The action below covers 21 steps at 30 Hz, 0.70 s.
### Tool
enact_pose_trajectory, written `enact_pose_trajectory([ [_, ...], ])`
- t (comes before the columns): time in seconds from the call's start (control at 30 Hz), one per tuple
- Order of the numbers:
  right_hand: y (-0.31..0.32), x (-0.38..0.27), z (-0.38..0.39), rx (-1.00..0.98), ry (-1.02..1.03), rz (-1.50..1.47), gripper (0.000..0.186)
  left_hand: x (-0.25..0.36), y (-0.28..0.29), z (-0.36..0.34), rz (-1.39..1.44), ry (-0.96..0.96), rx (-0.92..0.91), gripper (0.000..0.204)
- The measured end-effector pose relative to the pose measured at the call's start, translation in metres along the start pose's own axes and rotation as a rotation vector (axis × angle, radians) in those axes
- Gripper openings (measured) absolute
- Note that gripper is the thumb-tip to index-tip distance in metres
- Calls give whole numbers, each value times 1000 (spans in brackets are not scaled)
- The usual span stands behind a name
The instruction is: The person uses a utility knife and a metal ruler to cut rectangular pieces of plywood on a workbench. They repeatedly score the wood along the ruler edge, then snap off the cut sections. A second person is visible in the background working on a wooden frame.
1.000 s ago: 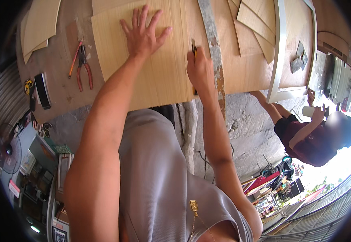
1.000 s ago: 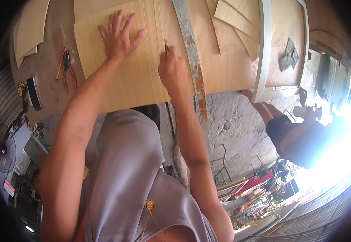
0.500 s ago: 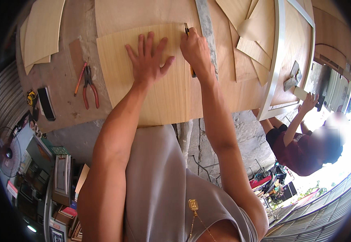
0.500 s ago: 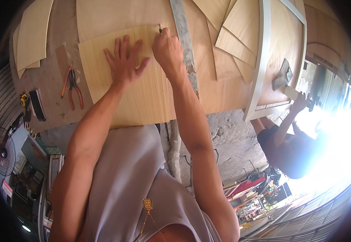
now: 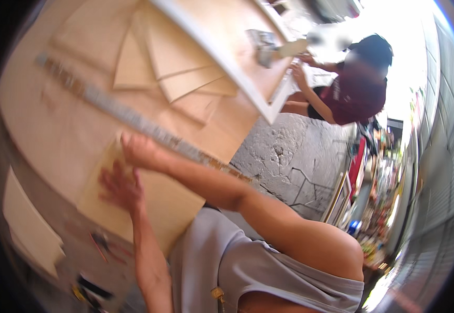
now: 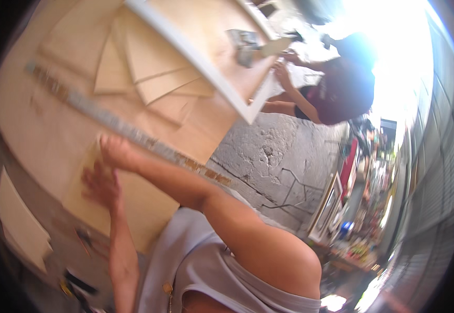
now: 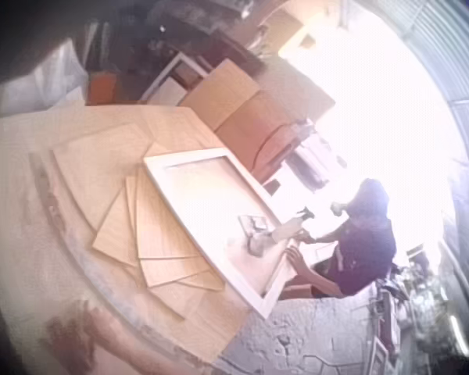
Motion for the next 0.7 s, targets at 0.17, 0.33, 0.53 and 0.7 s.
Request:
enact_pose_trajectory([
  [0.17,41,18,47,-512,-118,-517,51,12,14,0,-54,6,43,68],
  [0.33,43,23,105,-535,-92,-488,36,10,23,4,-2,19,67,66],
  [0.53,16,33,202,-635,-262,-405,24,9,21,1,62,30,67,63],
  [0.7,48,41,294,-688,-313,-511,17,10,25,-5,109,-25,16,67],
])
Point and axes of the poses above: each hand's wrist, its own z-axis away from the middle knuckle, its own y-axis out of the back of the hand, x = y × z, the point moved 4 cm from there along -z, towards the middle knuckle, and after that the axes turned 10 degrees about -x, right-handed, at the moved point
